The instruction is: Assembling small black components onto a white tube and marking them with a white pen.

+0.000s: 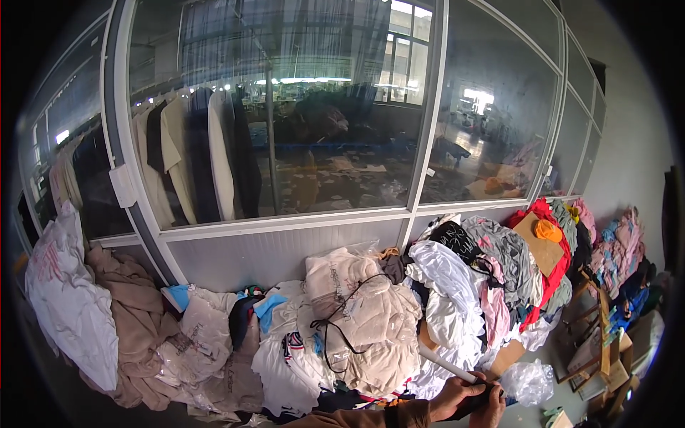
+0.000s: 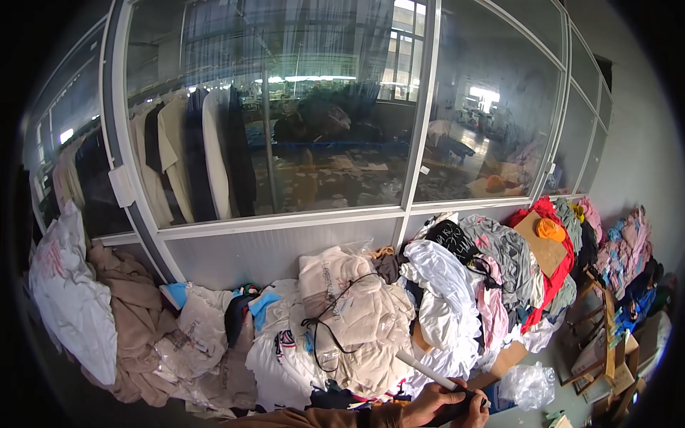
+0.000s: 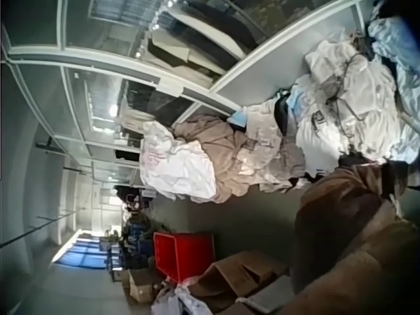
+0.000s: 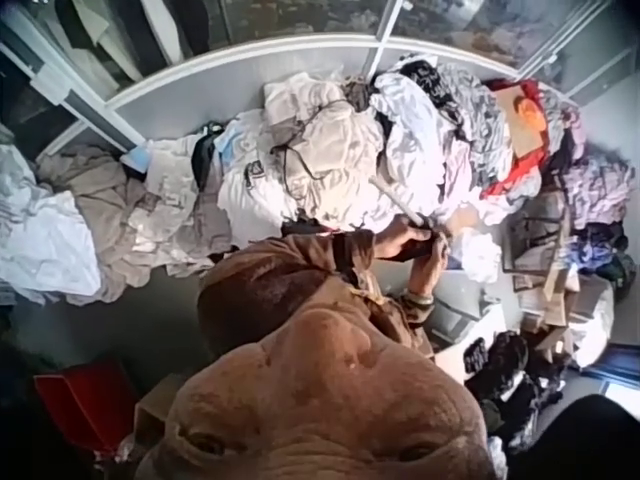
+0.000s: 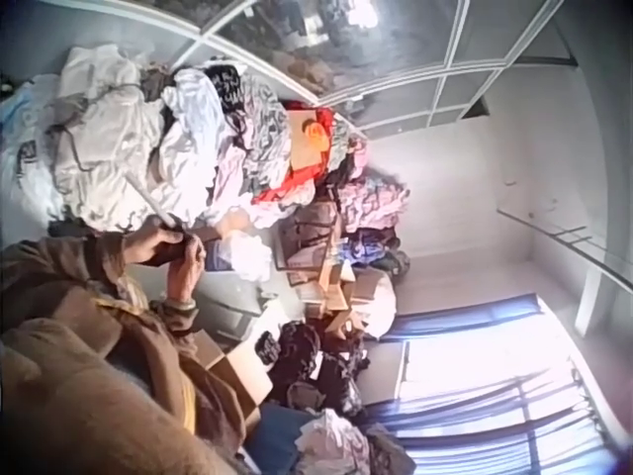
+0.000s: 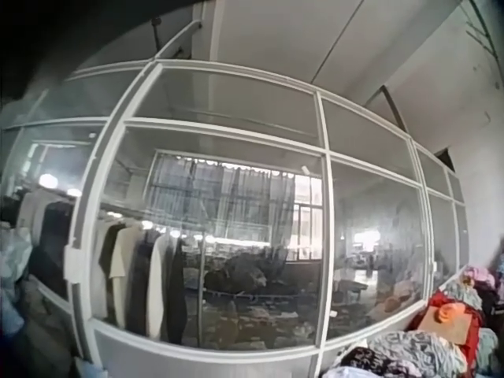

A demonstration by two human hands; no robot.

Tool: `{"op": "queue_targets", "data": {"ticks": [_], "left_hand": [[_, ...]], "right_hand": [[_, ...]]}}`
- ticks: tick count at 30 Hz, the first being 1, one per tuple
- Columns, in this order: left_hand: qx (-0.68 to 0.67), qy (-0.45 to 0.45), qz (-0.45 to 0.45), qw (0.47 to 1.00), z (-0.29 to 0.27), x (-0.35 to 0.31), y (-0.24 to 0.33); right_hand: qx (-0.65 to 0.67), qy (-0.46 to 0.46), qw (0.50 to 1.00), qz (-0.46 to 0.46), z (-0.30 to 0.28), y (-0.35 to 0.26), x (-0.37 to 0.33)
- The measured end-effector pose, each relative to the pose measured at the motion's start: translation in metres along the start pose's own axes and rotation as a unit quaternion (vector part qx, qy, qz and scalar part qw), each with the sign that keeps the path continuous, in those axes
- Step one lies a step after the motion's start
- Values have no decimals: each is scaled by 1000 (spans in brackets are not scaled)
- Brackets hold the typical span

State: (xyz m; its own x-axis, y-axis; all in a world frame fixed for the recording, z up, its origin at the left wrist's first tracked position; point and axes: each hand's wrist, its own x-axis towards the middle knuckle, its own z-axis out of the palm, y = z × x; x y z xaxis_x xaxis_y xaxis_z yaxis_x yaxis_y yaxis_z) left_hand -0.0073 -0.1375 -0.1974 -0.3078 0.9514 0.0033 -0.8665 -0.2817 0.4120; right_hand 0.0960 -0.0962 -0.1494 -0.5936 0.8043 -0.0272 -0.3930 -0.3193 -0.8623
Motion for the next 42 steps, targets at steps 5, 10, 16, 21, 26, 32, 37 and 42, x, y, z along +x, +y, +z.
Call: {"op": "queue_targets", "data": {"ticks": [5,10,16,21,26,32,37,42], "left_hand": [[164,38,13,986,-11,1,7],[281,22,-7,960,-25,5,11],[189,30,-93,977,14,-7,17],[143,34,-76,986,18,-1,6],[171,9,-88,981,17,2,-5],[203,44,-119,971,20,0,8],[154,52,-77,984,16,-5,15],[163,62,-30,984,10,-10,23]], "right_hand": [[-53,-12,998,-19,5,-8,-3],[-57,1,997,-46,11,-9,-10],[-70,57,993,-78,2,-10,-8],[-68,58,991,-97,2,-14,-12],[-87,76,990,-74,-21,-9,-11],[-47,86,994,-45,-24,-4,-8],[-369,25,881,-296,-12,7,-6],[-26,27,999,28,2,4,2]]}}
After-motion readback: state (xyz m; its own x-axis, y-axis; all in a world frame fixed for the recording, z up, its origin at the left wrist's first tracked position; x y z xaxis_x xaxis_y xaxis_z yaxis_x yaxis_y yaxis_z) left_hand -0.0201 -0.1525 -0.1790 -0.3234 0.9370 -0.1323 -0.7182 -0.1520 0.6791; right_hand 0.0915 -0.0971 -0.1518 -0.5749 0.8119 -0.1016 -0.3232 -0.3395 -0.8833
